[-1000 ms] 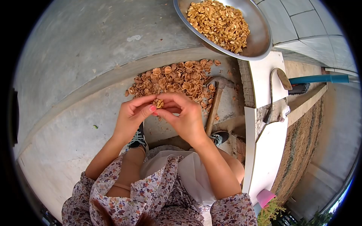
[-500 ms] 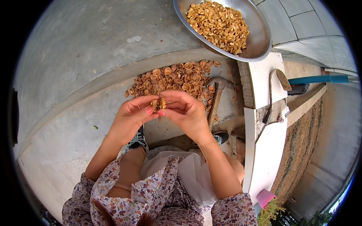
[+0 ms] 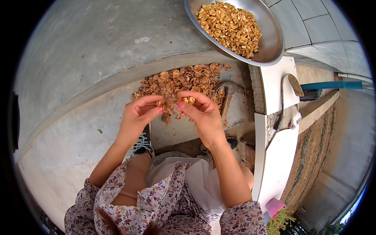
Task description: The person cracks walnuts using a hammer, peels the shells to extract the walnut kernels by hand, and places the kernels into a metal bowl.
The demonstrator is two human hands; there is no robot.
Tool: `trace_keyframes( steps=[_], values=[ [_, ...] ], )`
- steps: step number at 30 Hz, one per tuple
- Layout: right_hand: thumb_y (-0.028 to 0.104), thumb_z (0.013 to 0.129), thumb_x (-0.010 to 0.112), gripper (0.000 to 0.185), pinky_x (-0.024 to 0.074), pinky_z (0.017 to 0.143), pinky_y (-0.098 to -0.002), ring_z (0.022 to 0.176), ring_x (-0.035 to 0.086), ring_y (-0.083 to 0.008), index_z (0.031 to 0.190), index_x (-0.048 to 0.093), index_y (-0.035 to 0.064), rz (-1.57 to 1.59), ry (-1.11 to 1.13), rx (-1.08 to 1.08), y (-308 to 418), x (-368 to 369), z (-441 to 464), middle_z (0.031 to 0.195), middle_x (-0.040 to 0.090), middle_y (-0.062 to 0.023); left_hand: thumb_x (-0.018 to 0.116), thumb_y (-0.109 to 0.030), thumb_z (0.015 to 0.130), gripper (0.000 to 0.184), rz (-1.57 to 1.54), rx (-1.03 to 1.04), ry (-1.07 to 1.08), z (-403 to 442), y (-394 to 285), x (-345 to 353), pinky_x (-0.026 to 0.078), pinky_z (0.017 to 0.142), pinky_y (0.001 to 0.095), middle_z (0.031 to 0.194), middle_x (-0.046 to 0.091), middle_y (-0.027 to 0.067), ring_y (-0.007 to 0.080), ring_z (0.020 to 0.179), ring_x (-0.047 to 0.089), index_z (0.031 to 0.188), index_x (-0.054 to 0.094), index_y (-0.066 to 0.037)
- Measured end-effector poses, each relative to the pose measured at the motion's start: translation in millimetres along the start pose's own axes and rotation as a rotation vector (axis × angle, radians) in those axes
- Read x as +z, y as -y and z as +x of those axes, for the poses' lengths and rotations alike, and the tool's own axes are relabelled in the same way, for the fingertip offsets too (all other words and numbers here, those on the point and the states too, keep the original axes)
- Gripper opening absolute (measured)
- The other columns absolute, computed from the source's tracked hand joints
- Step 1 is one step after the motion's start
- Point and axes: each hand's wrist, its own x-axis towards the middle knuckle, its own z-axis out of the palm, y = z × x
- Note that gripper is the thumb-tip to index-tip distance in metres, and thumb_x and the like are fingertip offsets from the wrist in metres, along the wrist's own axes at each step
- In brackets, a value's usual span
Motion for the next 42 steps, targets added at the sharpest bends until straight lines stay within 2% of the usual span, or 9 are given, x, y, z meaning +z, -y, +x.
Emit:
trace_keyframes(
  steps=[4, 11, 14, 20, 22, 25, 31, 38, 42],
  values=[
    [0.009, 0.087, 0.061, 0.027, 0.0504, 0.074, -0.0252, 0.086, 0.060, -0.0127, 0.113, 0.056, 0.0020, -0.066, -0.144, 0.062, 2, 4, -1, 0.096, 0.061, -0.0066, 0.071, -0.004, 0.075, 0.039, 0.884, 0.664, -0.276, 5, 8, -3, 0.051, 0.082, 0.0300, 0.106, 0.066, 0.0090, 0.0194, 0.096, 0.063, 0.113, 0.061, -0.008],
    [0.009, 0.087, 0.062, 0.025, 0.0511, 0.073, -0.0248, 0.082, 0.061, -0.0122, 0.109, 0.056, 0.0002, -0.056, -0.058, 0.025, -15, 19, 0, 0.093, 0.061, -0.0056, 0.071, -0.007, 0.075, 0.048, 0.714, 0.653, -0.064, 1, -3, 12, 0.051, 0.080, 0.0309, 0.107, 0.065, 0.0108, 0.0192, 0.095, 0.064, 0.120, 0.056, -0.008],
    [0.007, 0.086, 0.063, 0.022, 0.0518, 0.073, -0.0241, 0.078, 0.062, -0.0120, 0.106, 0.058, -0.0008, -0.123, -0.144, -0.044, 20, 22, -7, 0.093, 0.061, -0.0054, 0.072, -0.014, 0.074, 0.044, 0.521, 0.703, -0.290, 13, -12, -5, 0.051, 0.078, 0.0347, 0.104, 0.063, 0.0114, 0.0268, 0.089, 0.063, 0.114, 0.056, -0.004],
    [0.003, 0.085, 0.062, 0.025, 0.0511, 0.076, -0.0257, 0.086, 0.062, -0.0152, 0.109, 0.058, -0.0029, -0.538, -0.272, -0.711, 141, 18, 6, 0.098, 0.063, -0.0096, 0.068, -0.015, 0.078, 0.040, 1.040, 0.144, 0.093, 34, 67, -46, 0.050, 0.077, 0.0338, 0.108, 0.057, 0.0160, 0.0274, 0.097, 0.059, 0.115, 0.053, -0.008],
    [0.009, 0.086, 0.062, 0.035, 0.0464, 0.093, -0.0321, 0.104, 0.057, -0.0204, 0.118, 0.053, -0.0013, -1.468, -0.582, -0.990, 153, 4, 16, 0.114, 0.057, -0.0133, 0.069, -0.016, 0.077, 0.044, 1.358, 0.233, 0.275, 33, 87, -28, 0.050, 0.078, 0.0360, 0.114, 0.049, 0.0162, 0.0284, 0.104, 0.054, 0.116, 0.050, -0.010],
    [0.002, 0.082, 0.063, 0.027, 0.0493, 0.078, -0.0277, 0.096, 0.059, -0.0203, 0.109, 0.058, -0.0010, -1.120, -0.532, -1.086, 117, 1, 0, 0.108, 0.060, -0.0123, 0.070, -0.018, 0.075, 0.046, 1.527, 0.283, 0.407, 42, 117, -25, 0.051, 0.077, 0.0382, 0.112, 0.047, 0.0146, 0.0298, 0.103, 0.054, 0.115, 0.050, -0.009],
    [0.001, 0.081, 0.062, 0.028, 0.0517, 0.074, -0.0300, 0.089, 0.062, -0.0230, 0.108, 0.057, 0.0014, -0.822, -0.277, -0.335, -7, -8, -21, 0.101, 0.061, -0.0138, 0.070, -0.004, 0.073, 0.039, 0.886, 0.148, 0.221, 38, 96, -21, 0.052, 0.077, 0.0332, 0.110, 0.051, 0.0123, 0.0230, 0.094, 0.060, 0.109, 0.054, -0.008],
    [0.008, 0.085, 0.064, 0.036, 0.0518, 0.072, -0.0262, 0.087, 0.062, -0.0156, 0.117, 0.049, -0.0016, -0.251, -0.043, 0.019, -29, 4, -7, 0.100, 0.063, -0.0123, 0.071, 0.001, 0.072, 0.041, 0.318, 0.436, 0.069, 14, 33, 8, 0.051, 0.083, 0.0313, 0.112, 0.057, 0.0081, 0.0174, 0.094, 0.061, 0.110, 0.055, -0.006],
    [0.002, 0.082, 0.065, 0.036, 0.0519, 0.074, -0.0256, 0.089, 0.062, -0.0147, 0.116, 0.050, 0.0001, -0.182, -0.037, 0.016, -11, 11, -8, 0.100, 0.063, -0.0110, 0.069, 0.001, 0.076, 0.041, 0.066, 0.327, 0.131, 8, 4, 13, 0.047, 0.089, 0.0308, 0.113, 0.058, 0.0075, 0.0168, 0.101, 0.057, 0.114, 0.054, -0.003]
  ],
)
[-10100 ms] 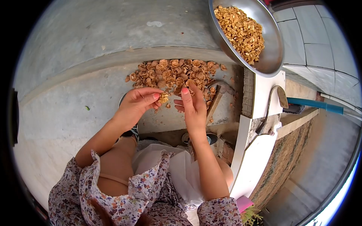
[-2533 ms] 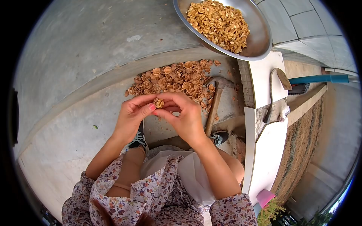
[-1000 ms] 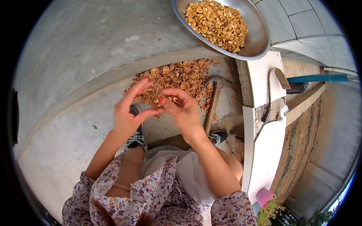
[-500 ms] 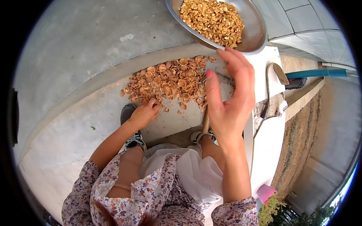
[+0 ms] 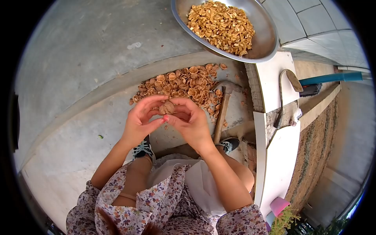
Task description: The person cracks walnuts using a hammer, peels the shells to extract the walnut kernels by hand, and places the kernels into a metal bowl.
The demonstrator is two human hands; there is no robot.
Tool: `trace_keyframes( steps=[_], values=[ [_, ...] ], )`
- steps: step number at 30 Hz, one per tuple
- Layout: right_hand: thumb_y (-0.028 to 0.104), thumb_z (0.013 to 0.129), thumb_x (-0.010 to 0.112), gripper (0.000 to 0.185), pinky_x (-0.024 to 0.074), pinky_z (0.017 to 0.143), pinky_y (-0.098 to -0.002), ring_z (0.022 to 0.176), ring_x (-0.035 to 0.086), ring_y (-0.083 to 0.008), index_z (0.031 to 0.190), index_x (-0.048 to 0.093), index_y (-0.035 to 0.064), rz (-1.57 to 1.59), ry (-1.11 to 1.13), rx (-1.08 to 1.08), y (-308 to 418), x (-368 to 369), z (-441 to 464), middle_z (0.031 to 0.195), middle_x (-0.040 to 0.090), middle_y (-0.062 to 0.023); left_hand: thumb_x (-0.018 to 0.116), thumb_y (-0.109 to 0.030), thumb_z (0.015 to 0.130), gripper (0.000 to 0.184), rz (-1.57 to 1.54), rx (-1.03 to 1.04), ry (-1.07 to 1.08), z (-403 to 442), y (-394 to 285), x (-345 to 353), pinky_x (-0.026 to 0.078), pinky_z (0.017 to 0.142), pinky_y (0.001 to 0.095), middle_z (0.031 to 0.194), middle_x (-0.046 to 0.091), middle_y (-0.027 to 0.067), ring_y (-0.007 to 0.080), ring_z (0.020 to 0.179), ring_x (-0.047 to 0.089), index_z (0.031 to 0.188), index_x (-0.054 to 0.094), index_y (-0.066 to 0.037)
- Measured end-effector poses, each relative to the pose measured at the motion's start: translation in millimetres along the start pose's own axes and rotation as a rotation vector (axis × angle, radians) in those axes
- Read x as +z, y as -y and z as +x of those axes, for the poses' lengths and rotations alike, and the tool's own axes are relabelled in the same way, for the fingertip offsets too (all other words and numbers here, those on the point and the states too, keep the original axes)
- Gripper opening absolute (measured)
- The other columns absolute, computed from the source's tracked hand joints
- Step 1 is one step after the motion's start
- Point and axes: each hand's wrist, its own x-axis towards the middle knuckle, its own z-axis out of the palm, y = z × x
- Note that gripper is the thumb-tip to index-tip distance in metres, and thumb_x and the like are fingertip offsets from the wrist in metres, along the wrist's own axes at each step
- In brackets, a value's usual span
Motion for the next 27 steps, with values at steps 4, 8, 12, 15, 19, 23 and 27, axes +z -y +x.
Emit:
trace_keyframes(
  steps=[4, 8, 12, 15, 19, 23, 27],
  values=[
    [-0.007, 0.079, 0.064, 0.044, 0.0505, 0.084, -0.0272, 0.095, 0.060, -0.0146, 0.119, 0.049, 0.0012, -0.145, -0.018, -0.140, 0, 3, -2, 0.105, 0.059, -0.0082, 0.066, -0.001, 0.080, 0.043, -0.206, -0.170, 0.007, -2, -8, -4, 0.046, 0.088, 0.0295, 0.112, 0.058, 0.0090, 0.0160, 0.104, 0.055, 0.120, 0.050, -0.001],
    [-0.012, 0.077, 0.062, 0.051, 0.0502, 0.084, -0.0272, 0.097, 0.059, -0.0156, 0.122, 0.048, 0.0050, -0.354, 0.063, -0.259, -6, -1, -2, 0.110, 0.055, -0.0078, 0.065, -0.003, 0.082, 0.043, -0.076, -0.340, 0.001, -5, -2, -11, 0.048, 0.081, 0.0275, 0.108, 0.059, 0.0101, 0.0142, 0.095, 0.058, 0.121, 0.049, 0.000],
    [0.005, 0.079, 0.064, 0.045, 0.0513, 0.074, -0.0343, 0.088, 0.061, -0.0241, 0.120, 0.047, 0.0070, -0.699, -0.424, -0.011, -44, -74, 20, 0.101, 0.059, -0.0125, 0.060, -0.002, 0.083, 0.032, 0.065, -0.308, -0.222, 1, 51, -43, 0.049, 0.079, 0.0286, 0.101, 0.058, 0.0085, 0.0150, 0.089, 0.060, 0.114, 0.052, -0.001],
    [0.017, 0.080, 0.065, 0.045, 0.0485, 0.078, -0.0419, 0.092, 0.059, -0.0321, 0.118, 0.044, 0.0061, -0.981, -0.532, 0.023, -100, -143, 27, 0.100, 0.059, -0.0143, 0.057, -0.002, 0.084, 0.029, 0.053, -0.559, -0.058, -4, 71, -56, 0.049, 0.079, 0.0283, 0.099, 0.058, 0.0077, 0.0153, 0.088, 0.060, 0.112, 0.053, 0.000],
    [0.032, 0.078, 0.067, 0.049, 0.0448, 0.082, -0.0445, 0.096, 0.057, -0.0369, 0.113, 0.046, 0.0036, -1.250, -0.798, 0.131, -123, -153, 30, 0.099, 0.060, -0.0182, 0.061, -0.002, 0.081, 0.030, 0.181, -0.634, 0.304, -16, 123, -40, 0.048, 0.077, 0.0279, 0.099, 0.058, 0.0070, 0.0138, 0.087, 0.059, 0.110, 0.053, 0.001],
    [0.037, 0.076, 0.068, 0.050, 0.0448, 0.082, -0.0437, 0.095, 0.058, -0.0370, 0.106, 0.049, 0.0008, -1.154, -0.846, 0.205, -135, -166, 46, 0.100, 0.061, -0.0218, 0.064, -0.004, 0.081, 0.031, 0.334, -0.573, 0.315, -6, 156, -35, 0.047, 0.074, 0.0276, 0.098, 0.059, 0.0050, 0.0122, 0.085, 0.059, 0.110, 0.054, 0.000],
    [0.037, 0.077, 0.065, 0.050, 0.0443, 0.081, -0.0457, 0.092, 0.058, -0.0392, 0.103, 0.050, -0.0019, -1.225, -0.832, 0.243, -126, -164, 51, 0.096, 0.062, -0.0228, 0.066, -0.004, 0.078, 0.033, 0.542, -0.352, 0.154, 14, 144, -38, 0.048, 0.070, 0.0278, 0.100, 0.062, 0.0036, 0.0125, 0.082, 0.060, 0.109, 0.056, -0.004]
  ],
)
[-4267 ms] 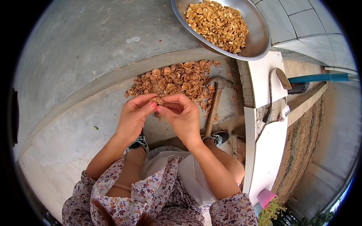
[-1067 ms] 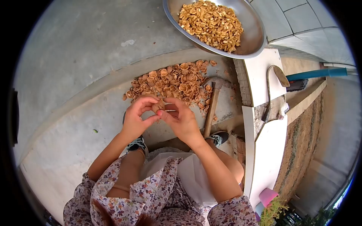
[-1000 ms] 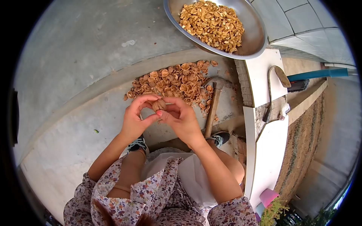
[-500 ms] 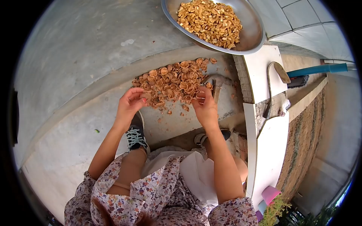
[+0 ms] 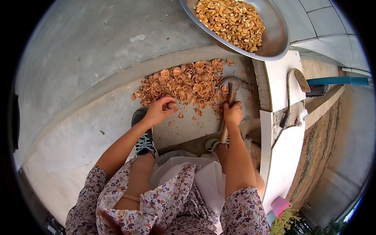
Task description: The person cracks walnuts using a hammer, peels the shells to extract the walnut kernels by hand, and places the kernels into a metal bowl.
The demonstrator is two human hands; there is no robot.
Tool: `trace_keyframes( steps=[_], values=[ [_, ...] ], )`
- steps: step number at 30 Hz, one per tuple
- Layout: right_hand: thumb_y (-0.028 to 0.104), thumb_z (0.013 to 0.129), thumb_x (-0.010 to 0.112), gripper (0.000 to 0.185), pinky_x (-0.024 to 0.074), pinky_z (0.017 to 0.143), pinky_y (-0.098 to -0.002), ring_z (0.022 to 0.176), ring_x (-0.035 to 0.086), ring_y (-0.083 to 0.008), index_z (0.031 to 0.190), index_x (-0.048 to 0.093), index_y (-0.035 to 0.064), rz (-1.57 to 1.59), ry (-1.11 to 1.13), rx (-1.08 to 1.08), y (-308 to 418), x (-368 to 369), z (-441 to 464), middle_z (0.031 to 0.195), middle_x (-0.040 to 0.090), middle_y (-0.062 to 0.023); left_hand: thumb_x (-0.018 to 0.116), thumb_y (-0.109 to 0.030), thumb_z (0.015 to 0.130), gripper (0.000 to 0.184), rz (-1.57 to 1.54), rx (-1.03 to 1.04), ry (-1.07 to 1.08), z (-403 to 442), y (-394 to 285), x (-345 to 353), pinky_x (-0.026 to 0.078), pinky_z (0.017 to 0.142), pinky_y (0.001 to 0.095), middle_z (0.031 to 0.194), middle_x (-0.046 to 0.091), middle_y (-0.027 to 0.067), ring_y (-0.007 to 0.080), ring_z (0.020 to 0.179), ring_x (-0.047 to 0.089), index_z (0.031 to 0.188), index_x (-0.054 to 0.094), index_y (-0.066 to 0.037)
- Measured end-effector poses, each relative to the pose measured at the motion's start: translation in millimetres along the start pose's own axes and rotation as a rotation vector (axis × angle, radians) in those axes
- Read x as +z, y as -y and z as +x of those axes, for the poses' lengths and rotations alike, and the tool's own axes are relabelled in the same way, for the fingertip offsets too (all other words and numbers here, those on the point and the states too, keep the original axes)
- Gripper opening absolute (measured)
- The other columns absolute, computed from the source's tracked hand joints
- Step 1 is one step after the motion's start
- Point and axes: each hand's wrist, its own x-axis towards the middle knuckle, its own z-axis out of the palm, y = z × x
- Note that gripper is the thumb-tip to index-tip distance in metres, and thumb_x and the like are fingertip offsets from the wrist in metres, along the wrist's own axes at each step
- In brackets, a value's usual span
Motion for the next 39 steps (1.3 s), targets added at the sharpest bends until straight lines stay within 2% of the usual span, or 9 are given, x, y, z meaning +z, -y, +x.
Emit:
trace_keyframes(
  steps=[4, 8, 12, 14, 24, 26, 30, 33, 39],
  values=[
    [0.032, 0.080, 0.064, 0.041, 0.0461, 0.074, -0.0459, 0.086, 0.059, -0.0397, 0.098, 0.049, -0.0012, 0.139, -0.125, 0.050, 19, -20, -23, 0.090, 0.062, -0.0228, 0.070, -0.009, 0.075, 0.037, 0.067, 0.058, -0.095, -1, 1, 3, 0.050, 0.072, 0.0325, 0.095, 0.064, 0.0107, 0.0217, 0.084, 0.063, 0.109, 0.057, -0.008],
    [0.031, 0.085, 0.062, 0.033, 0.0449, 0.059, -0.0413, 0.060, 0.057, -0.0317, 0.084, 0.052, -0.0006, 0.561, -0.145, -0.028, 28, -3, -81, 0.066, 0.059, -0.0181, 0.072, -0.009, 0.071, 0.036, 0.422, 0.134, -0.227, -8, -5, 9, 0.050, 0.074, 0.0372, 0.103, 0.061, 0.0120, 0.0293, 0.084, 0.060, 0.105, 0.059, -0.009],
    [0.030, 0.086, 0.063, 0.035, 0.0409, 0.045, -0.0334, 0.043, 0.051, -0.0180, 0.079, 0.050, -0.0024, 0.630, 0.118, -0.181, 63, -15, -159, 0.052, 0.051, -0.0128, 0.073, -0.010, 0.071, 0.037, 0.319, 0.276, -0.319, -6, 20, 13, 0.049, 0.074, 0.0375, 0.105, 0.057, 0.0113, 0.0282, 0.084, 0.059, 0.105, 0.060, -0.008],
    [0.029, 0.086, 0.063, 0.035, 0.0411, 0.045, -0.0335, 0.041, 0.050, -0.0190, 0.078, 0.050, -0.0024, 0.639, 0.193, -0.192, 73, -14, -181, 0.051, 0.051, -0.0128, 0.073, -0.010, 0.070, 0.037, 0.182, 0.112, -0.285, -10, 9, 11, 0.047, 0.074, 0.0371, 0.102, 0.054, 0.0103, 0.0271, 0.083, 0.058, 0.105, 0.061, -0.006],
    [0.027, 0.088, 0.061, 0.034, 0.0428, 0.046, -0.0358, 0.045, 0.056, -0.0260, 0.075, 0.050, -0.0032, 0.507, 0.218, -0.283, 80, 4, -185, 0.052, 0.053, -0.0168, 0.074, -0.005, 0.067, 0.039, 0.138, 0.110, -0.280, -9, 12, 8, 0.048, 0.071, 0.0360, 0.099, 0.054, 0.0095, 0.0262, 0.079, 0.058, 0.104, 0.062, -0.003],
    [0.029, 0.087, 0.060, 0.032, 0.0442, 0.050, -0.0424, 0.058, 0.058, -0.0423, 0.089, 0.055, -0.0032, 0.621, 0.224, -0.154, 79, -1, -189, 0.060, 0.056, -0.0240, 0.075, -0.006, 0.066, 0.039, 0.156, 0.159, -0.321, -8, 15, 11, 0.048, 0.071, 0.0360, 0.099, 0.054, 0.0096, 0.0262, 0.078, 0.059, 0.103, 0.062, -0.002],
    [0.030, 0.087, 0.060, 0.033, 0.0440, 0.050, -0.0428, 0.058, 0.058, -0.0423, 0.084, 0.053, -0.0018, 0.622, 0.345, -0.061, 74, 0, -186, 0.061, 0.056, -0.0242, 0.076, -0.006, 0.066, 0.039, 0.149, 0.176, -0.310, -8, 17, 11, 0.049, 0.071, 0.0361, 0.099, 0.054, 0.0101, 0.0263, 0.077, 0.059, 0.103, 0.062, -0.002],
    [0.029, 0.087, 0.062, 0.037, 0.0408, 0.044, -0.0349, 0.045, 0.052, -0.0162, 0.074, 0.049, -0.0025, 0.534, 0.188, -0.270, 70, 12, -176, 0.052, 0.054, -0.0098, 0.075, -0.005, 0.066, 0.039, 0.156, 0.183, -0.314, -6, 12, 8, 0.049, 0.071, 0.0356, 0.099, 0.055, 0.0102, 0.0260, 0.077, 0.059, 0.102, 0.062, -0.002],
    [0.025, 0.086, 0.062, 0.028, 0.0412, 0.048, -0.0343, 0.048, 0.053, -0.0188, 0.079, 0.052, -0.0008, 0.676, -0.019, -0.027, 60, -7, -151, 0.055, 0.053, -0.0105, 0.075, -0.006, 0.067, 0.040, 0.193, 0.193, -0.321, -8, 16, 10, 0.049, 0.068, 0.0338, 0.099, 0.055, 0.0094, 0.0237, 0.075, 0.059, 0.104, 0.061, -0.003]
  ],
)
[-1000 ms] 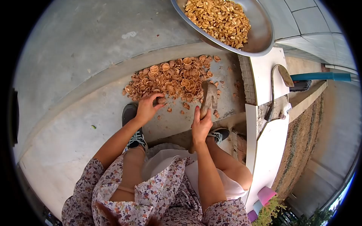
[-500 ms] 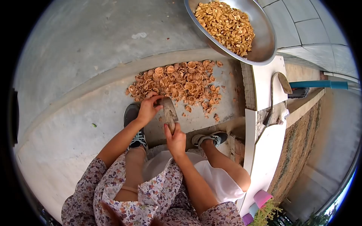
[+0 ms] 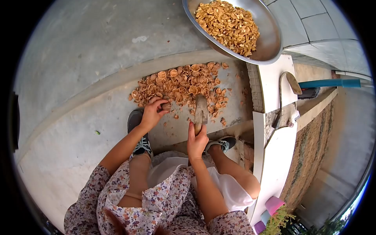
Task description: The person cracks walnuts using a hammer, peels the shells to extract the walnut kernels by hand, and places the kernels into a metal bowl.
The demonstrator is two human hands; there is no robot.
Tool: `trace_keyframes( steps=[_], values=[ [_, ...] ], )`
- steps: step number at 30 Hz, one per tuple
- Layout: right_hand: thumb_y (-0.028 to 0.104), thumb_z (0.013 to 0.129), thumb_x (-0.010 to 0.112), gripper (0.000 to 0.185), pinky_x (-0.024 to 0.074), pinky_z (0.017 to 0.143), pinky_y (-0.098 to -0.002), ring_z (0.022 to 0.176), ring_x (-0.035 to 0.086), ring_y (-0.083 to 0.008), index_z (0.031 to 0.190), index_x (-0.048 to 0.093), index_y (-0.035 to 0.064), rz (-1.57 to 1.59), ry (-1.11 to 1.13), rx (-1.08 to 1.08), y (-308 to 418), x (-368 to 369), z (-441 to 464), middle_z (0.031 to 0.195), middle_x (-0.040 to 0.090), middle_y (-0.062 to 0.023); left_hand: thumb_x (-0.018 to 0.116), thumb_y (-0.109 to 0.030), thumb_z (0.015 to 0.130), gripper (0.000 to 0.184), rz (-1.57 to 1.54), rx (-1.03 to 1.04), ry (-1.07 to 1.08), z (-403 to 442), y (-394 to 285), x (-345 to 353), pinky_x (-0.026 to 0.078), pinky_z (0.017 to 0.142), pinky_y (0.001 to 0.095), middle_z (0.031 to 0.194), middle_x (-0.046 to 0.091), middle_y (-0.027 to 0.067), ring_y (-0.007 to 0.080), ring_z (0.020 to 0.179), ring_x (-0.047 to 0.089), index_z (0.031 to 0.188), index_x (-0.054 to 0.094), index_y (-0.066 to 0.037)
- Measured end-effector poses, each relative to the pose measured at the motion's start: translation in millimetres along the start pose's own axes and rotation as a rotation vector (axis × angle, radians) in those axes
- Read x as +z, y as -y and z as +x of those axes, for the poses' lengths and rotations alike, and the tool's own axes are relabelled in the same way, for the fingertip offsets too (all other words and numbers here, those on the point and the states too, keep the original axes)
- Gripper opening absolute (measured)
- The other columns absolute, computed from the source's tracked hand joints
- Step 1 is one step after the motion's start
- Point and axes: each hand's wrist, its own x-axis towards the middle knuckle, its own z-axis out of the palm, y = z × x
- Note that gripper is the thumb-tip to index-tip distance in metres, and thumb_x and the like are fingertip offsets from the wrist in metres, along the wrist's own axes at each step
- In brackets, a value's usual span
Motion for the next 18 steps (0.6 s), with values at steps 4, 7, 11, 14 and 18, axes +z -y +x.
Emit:
trace_keyframes(
  steps=[4, 7, 11, 14, 18],
  values=[
    [0.023, 0.082, 0.062, 0.025, 0.0455, 0.061, -0.0421, 0.063, 0.060, -0.0321, 0.090, 0.055, 0.0007, -0.292, -0.208, -0.098, -11, -8, 62, 0.069, 0.061, -0.0165, 0.073, -0.002, 0.071, 0.041, -0.295, -0.193, 0.017, -7, -11, -9, 0.049, 0.068, 0.0269, 0.093, 0.058, 0.0061, 0.0130, 0.077, 0.057, 0.109, 0.057, -0.004],
    [0.023, 0.079, 0.065, 0.040, 0.0454, 0.071, -0.0465, 0.078, 0.060, -0.0384, 0.109, 0.051, 0.0013, -0.481, -0.166, -0.074, -31, -14, 106, 0.081, 0.063, -0.0184, 0.071, -0.001, 0.074, 0.039, -0.453, -0.214, -0.040, -10, -27, -19, 0.050, 0.070, 0.0266, 0.099, 0.060, 0.0073, 0.0115, 0.083, 0.058, 0.110, 0.057, -0.005],
    [0.014, 0.076, 0.069, 0.061, 0.0421, 0.086, -0.0460, 0.095, 0.052, -0.0349, 0.129, 0.039, 0.0051, -0.618, -0.068, -0.469, 7, -25, 100, 0.116, 0.045, -0.0181, 0.069, 0.001, 0.074, 0.040, -0.528, -0.060, -0.103, -3, -66, -36, 0.052, 0.074, 0.0265, 0.109, 0.059, 0.0092, 0.0128, 0.087, 0.060, 0.113, 0.057, -0.003],
    [0.014, 0.074, 0.074, 0.065, 0.0498, 0.080, -0.0330, 0.099, 0.056, -0.0244, 0.131, 0.041, 0.0087, 0.222, 0.562, -0.232, 92, -34, 54, 0.118, 0.049, -0.0158, 0.068, 0.003, 0.074, 0.045, -0.495, 0.060, -0.092, 5, -96, -45, 0.052, 0.079, 0.0272, 0.117, 0.055, 0.0091, 0.0155, 0.095, 0.060, 0.117, 0.057, -0.005],
    [0.010, 0.072, 0.074, 0.050, 0.0521, 0.076, -0.0307, 0.089, 0.061, -0.0227, 0.117, 0.052, 0.0057, 0.102, 0.439, -0.612, 134, -49, 43, 0.112, 0.055, -0.0132, 0.060, 0.009, 0.076, 0.050, -0.568, 0.118, -0.010, 2, -139, -53, 0.051, 0.086, 0.0277, 0.123, 0.052, 0.0092, 0.0162, 0.103, 0.057, 0.122, 0.053, -0.007]
  ],
)
